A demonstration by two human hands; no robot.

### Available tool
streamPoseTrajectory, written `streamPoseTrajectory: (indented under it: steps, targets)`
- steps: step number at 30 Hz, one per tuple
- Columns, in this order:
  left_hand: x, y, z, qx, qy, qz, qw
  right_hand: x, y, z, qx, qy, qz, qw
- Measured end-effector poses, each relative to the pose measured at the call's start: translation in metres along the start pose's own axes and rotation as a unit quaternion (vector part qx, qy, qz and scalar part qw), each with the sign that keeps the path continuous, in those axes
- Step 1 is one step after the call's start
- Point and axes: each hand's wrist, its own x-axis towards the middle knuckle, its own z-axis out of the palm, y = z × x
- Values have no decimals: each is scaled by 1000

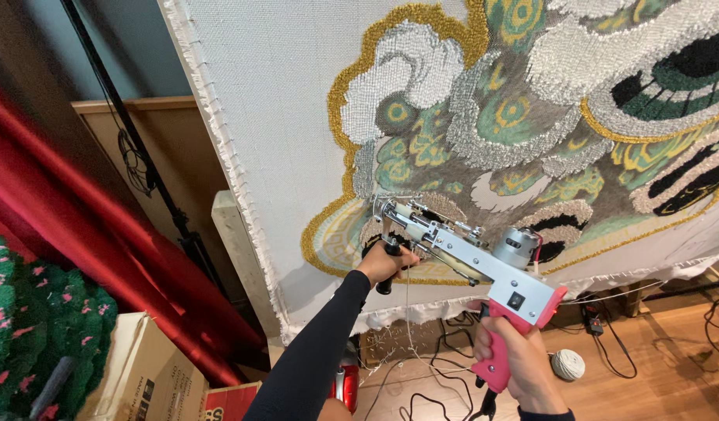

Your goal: The person uses a pink and silver tufting gun to apply yarn to a large canvas stretched on a frame, creating a colorful pattern. The person holds the gun with both hands and moves it across the canvas to fill in sections of the design with white yarn.

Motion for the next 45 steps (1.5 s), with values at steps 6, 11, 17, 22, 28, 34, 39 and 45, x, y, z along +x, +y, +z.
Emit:
streamPoseTrajectory:
  steps: [6, 11, 17, 22, 28, 34, 39, 45]
  targets:
    - [6, 14, -24, -58, -12, -43, 997, 13, 18, 26, -56, -1, -67, 996]
    - [24, -2, -48, -47, 29, -20, 998, 19, 33, 56, -102, 29, -88, 990]
    - [31, -7, -55, -36, 52, -19, 998, 28, 50, 60, -83, 19, -103, 991]
    - [34, 0, -63, -26, 51, -8, 998, 35, 53, 61, -58, 19, -92, 994]
    - [31, 15, -64, 1, 55, -18, 998, 32, 50, 67, -41, 2, -114, 993]
    - [30, 28, -67, 13, 55, -16, 998, 29, 38, 76, -10, 10, -82, 997]
    - [29, 38, -65, 18, 48, -18, 999, 23, 30, 78, 8, 16, -75, 997]
    - [24, 50, -56, 20, 63, -21, 998, 20, 19, 70, -1, -5, -93, 996]
